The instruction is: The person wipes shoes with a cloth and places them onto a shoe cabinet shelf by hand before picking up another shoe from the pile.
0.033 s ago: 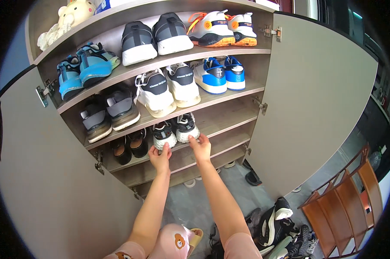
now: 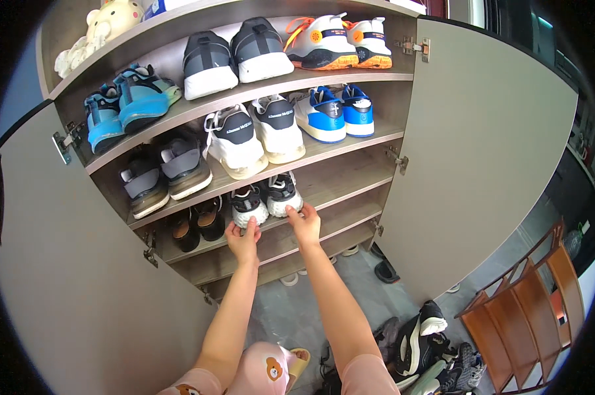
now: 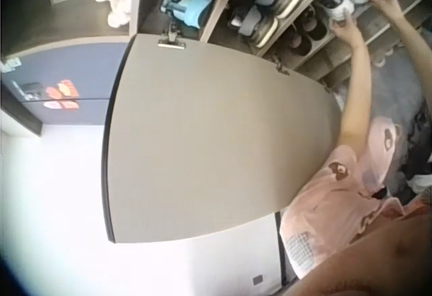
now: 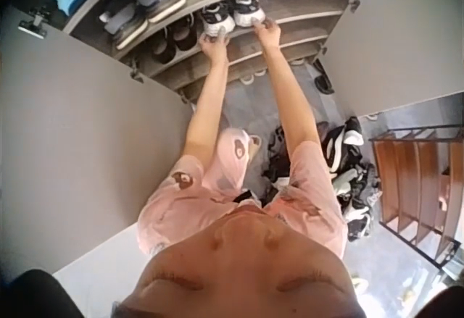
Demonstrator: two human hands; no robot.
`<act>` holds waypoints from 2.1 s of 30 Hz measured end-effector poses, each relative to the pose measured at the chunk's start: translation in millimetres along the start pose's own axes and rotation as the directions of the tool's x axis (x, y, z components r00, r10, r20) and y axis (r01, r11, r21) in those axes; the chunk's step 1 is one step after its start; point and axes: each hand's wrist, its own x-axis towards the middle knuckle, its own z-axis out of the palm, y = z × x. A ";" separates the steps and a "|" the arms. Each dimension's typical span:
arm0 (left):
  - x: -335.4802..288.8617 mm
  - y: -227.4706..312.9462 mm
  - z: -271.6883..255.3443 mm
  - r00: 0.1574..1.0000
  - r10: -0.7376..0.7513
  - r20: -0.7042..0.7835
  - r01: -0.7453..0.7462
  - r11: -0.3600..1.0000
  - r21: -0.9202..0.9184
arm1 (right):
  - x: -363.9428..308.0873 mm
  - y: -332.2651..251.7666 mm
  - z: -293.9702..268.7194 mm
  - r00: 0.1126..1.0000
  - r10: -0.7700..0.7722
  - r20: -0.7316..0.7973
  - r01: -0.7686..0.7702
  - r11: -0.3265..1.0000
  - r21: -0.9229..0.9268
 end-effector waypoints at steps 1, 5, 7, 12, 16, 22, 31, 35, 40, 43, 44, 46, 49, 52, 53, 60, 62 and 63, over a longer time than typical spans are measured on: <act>4.4 0.6 -0.2 0.998 0.050 -0.036 -0.050 0.999 0.001 | -0.7 0.4 8.2 1.000 -0.006 -0.001 0.006 1.000 0.011; 4.9 1.6 -2.7 0.997 0.028 -0.072 -0.024 0.998 0.066 | -8.2 -5.9 18.6 0.988 0.117 -0.101 -0.141 0.951 -0.274; -1.2 -4.0 23.1 1.000 0.014 -0.022 -0.011 0.991 0.131 | 32.5 33.2 -16.1 0.971 -0.183 -0.153 0.071 0.834 -0.547; -16.9 -14.6 19.1 0.992 0.079 -0.103 -0.051 0.967 0.250 | -34.6 32.9 -9.4 0.915 -0.370 -0.163 0.220 0.794 -0.566; -113.1 -9.0 29.5 0.945 -0.323 0.055 0.316 0.942 0.112 | -133.7 53.3 -66.5 0.953 -0.187 -0.236 0.075 0.906 -0.416; -260.5 -61.0 7.9 0.692 -0.672 0.264 0.634 0.741 0.222 | -278.9 91.9 -181.6 0.910 0.083 -0.407 -0.251 0.890 -0.380; -373.9 -174.0 -139.4 0.479 -0.867 0.141 0.710 0.476 0.519 | -460.1 101.0 -285.7 0.704 0.202 -0.681 -0.476 0.846 -0.240; -422.1 -210.4 -177.9 0.453 -0.890 0.062 0.647 0.375 0.663 | -519.1 124.0 -318.5 0.635 0.145 -0.759 -0.544 0.781 -0.306; -391.6 -273.9 -229.2 0.711 -0.666 0.226 0.266 0.553 0.790 | -521.8 117.1 -287.9 0.665 0.204 -0.718 -0.536 0.800 -0.270; -415.0 -272.7 -216.8 0.480 -0.875 0.069 0.129 0.148 0.980 | -545.8 113.5 -300.1 0.619 0.090 -0.780 -0.555 0.753 -0.353; -403.4 -283.5 -225.7 0.488 -0.870 0.072 0.129 0.153 0.980 | -540.3 115.6 -292.3 0.591 0.003 -0.806 -0.591 0.682 -0.431; -357.7 -310.5 -251.4 0.390 -0.906 0.166 0.277 0.288 0.917 | -519.5 127.8 -274.1 0.600 -0.083 -0.795 -0.596 0.617 -0.514; -354.8 -314.5 -256.7 0.356 -0.916 0.184 0.096 0.231 0.968 | -521.5 131.3 -276.7 0.598 0.106 -0.795 -0.666 0.617 -0.419; -343.7 -307.2 -262.5 0.363 -0.904 0.225 0.154 0.296 0.943 | -499.8 114.8 -252.3 0.571 0.087 -0.816 -0.772 0.396 -0.498; -355.9 -296.5 -258.5 0.362 -0.897 0.255 0.137 0.322 0.937 | -500.7 109.3 -254.3 0.552 0.083 -0.830 -0.786 0.386 -0.483; -380.6 -260.7 -244.6 0.481 -0.802 0.354 0.348 0.545 0.763 | -528.9 158.3 -300.1 0.503 0.212 -0.838 -0.483 0.873 -0.069; -375.6 -255.5 -246.1 0.588 -0.725 0.359 0.351 0.628 0.695 | -529.5 124.2 -281.0 0.556 0.333 -0.762 -0.320 0.931 0.174; -370.4 -254.6 -239.7 0.595 -0.680 0.428 0.226 0.653 0.723 | -536.8 124.9 -281.9 0.543 0.340 -0.768 -0.341 0.925 0.168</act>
